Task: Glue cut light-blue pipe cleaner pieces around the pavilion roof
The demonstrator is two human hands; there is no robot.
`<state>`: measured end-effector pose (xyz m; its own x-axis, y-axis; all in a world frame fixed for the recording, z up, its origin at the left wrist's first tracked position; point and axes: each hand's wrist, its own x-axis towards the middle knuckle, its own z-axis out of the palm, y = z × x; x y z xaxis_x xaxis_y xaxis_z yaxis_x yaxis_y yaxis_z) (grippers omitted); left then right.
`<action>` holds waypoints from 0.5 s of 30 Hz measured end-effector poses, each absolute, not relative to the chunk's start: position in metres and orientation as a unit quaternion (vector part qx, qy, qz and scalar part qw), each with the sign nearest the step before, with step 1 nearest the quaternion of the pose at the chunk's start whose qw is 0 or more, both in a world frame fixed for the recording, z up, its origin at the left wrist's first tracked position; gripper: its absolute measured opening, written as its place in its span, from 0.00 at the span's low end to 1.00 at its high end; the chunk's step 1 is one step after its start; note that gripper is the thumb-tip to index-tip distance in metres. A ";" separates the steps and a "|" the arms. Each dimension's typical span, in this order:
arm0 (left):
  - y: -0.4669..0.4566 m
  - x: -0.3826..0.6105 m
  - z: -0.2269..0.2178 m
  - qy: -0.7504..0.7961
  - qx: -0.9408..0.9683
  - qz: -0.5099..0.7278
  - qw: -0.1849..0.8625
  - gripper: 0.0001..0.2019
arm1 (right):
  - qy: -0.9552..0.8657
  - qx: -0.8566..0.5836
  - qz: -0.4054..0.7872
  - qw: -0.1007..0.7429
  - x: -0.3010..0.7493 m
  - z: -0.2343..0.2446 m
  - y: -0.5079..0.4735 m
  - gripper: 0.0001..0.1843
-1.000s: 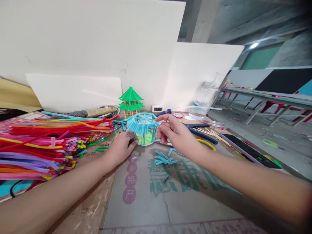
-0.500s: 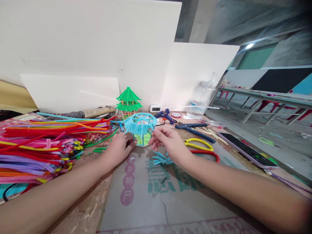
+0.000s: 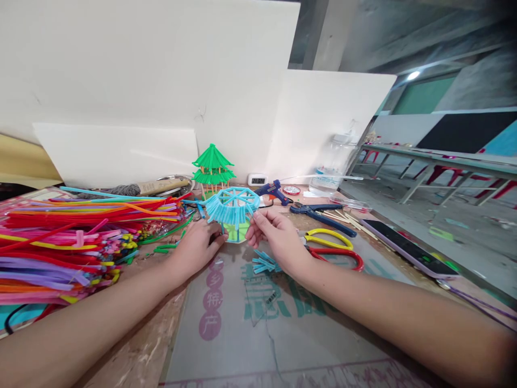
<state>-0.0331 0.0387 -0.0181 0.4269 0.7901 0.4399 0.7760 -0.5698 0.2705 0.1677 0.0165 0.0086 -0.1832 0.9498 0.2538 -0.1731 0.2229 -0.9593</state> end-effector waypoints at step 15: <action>0.040 -0.033 -0.019 0.460 0.847 0.266 0.009 0.14 | -0.564 -0.314 0.587 0.488 0.166 0.011 0.018 0.17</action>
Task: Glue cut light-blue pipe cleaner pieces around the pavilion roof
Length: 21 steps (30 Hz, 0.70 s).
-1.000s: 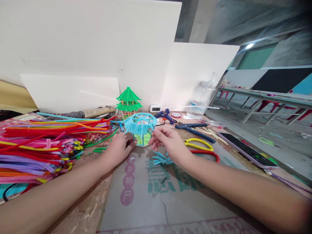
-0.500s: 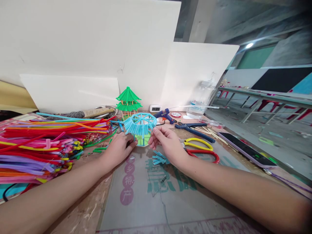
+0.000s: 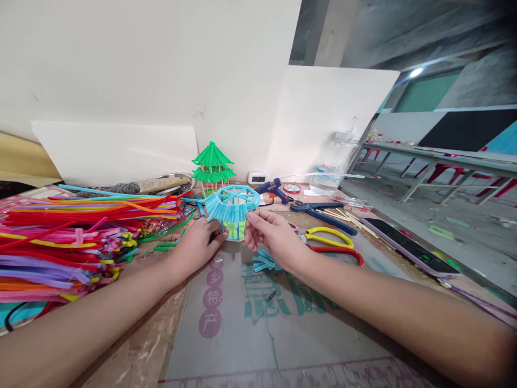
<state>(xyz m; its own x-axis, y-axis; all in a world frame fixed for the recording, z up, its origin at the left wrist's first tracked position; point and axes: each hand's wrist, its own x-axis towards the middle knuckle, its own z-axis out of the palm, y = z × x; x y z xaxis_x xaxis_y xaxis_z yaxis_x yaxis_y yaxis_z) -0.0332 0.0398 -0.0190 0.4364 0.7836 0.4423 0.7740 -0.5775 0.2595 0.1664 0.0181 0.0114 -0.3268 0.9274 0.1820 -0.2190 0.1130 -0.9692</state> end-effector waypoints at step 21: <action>0.039 -0.033 -0.018 0.461 0.847 0.267 0.012 0.13 | -0.606 -0.344 0.548 0.463 0.169 0.012 0.019 0.20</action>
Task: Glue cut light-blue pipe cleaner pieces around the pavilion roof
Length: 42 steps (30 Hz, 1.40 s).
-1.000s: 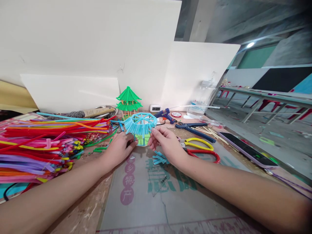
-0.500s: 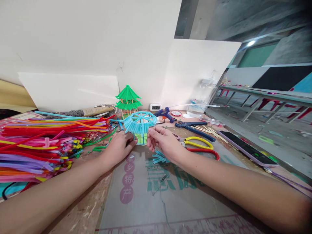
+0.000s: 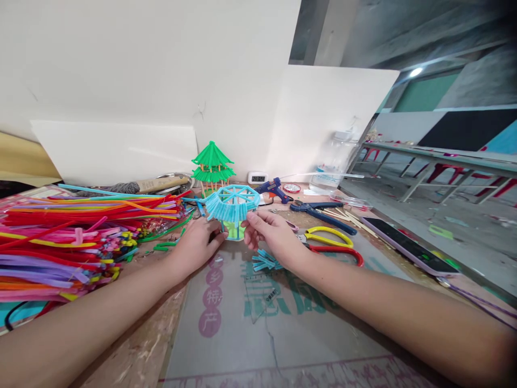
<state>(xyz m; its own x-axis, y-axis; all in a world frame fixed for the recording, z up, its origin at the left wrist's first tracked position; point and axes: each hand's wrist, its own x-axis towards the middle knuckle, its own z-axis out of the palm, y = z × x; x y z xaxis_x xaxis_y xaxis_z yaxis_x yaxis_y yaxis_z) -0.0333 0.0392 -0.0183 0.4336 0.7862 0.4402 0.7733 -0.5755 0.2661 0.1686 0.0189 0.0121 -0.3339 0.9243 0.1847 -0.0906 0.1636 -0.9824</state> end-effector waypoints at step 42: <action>0.046 -0.039 -0.026 0.447 0.850 0.278 0.029 0.11 | -0.871 -0.297 -0.207 0.333 0.199 0.006 0.021 0.29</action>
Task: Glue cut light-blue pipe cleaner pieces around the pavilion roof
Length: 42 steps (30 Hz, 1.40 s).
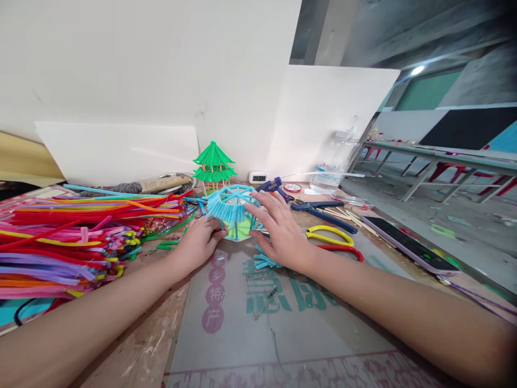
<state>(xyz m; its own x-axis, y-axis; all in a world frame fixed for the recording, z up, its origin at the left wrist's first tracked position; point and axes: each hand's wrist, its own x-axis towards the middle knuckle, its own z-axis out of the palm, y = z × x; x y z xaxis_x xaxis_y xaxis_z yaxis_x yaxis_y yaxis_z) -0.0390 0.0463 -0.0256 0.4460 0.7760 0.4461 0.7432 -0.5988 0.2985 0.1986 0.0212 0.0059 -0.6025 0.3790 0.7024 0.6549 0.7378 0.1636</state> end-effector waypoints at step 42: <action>0.048 -0.039 -0.028 0.454 0.849 0.271 0.003 0.13 | -0.866 -0.262 -0.182 0.386 0.199 0.004 0.023 0.28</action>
<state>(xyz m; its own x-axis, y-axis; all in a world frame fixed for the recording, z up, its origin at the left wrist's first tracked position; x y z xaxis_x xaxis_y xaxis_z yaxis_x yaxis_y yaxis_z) -0.0386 0.0483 -0.0283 0.4407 0.7728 0.4567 0.7694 -0.5873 0.2513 0.1993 0.0233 0.0042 -0.5653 0.3131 0.7631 0.5938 0.7966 0.1130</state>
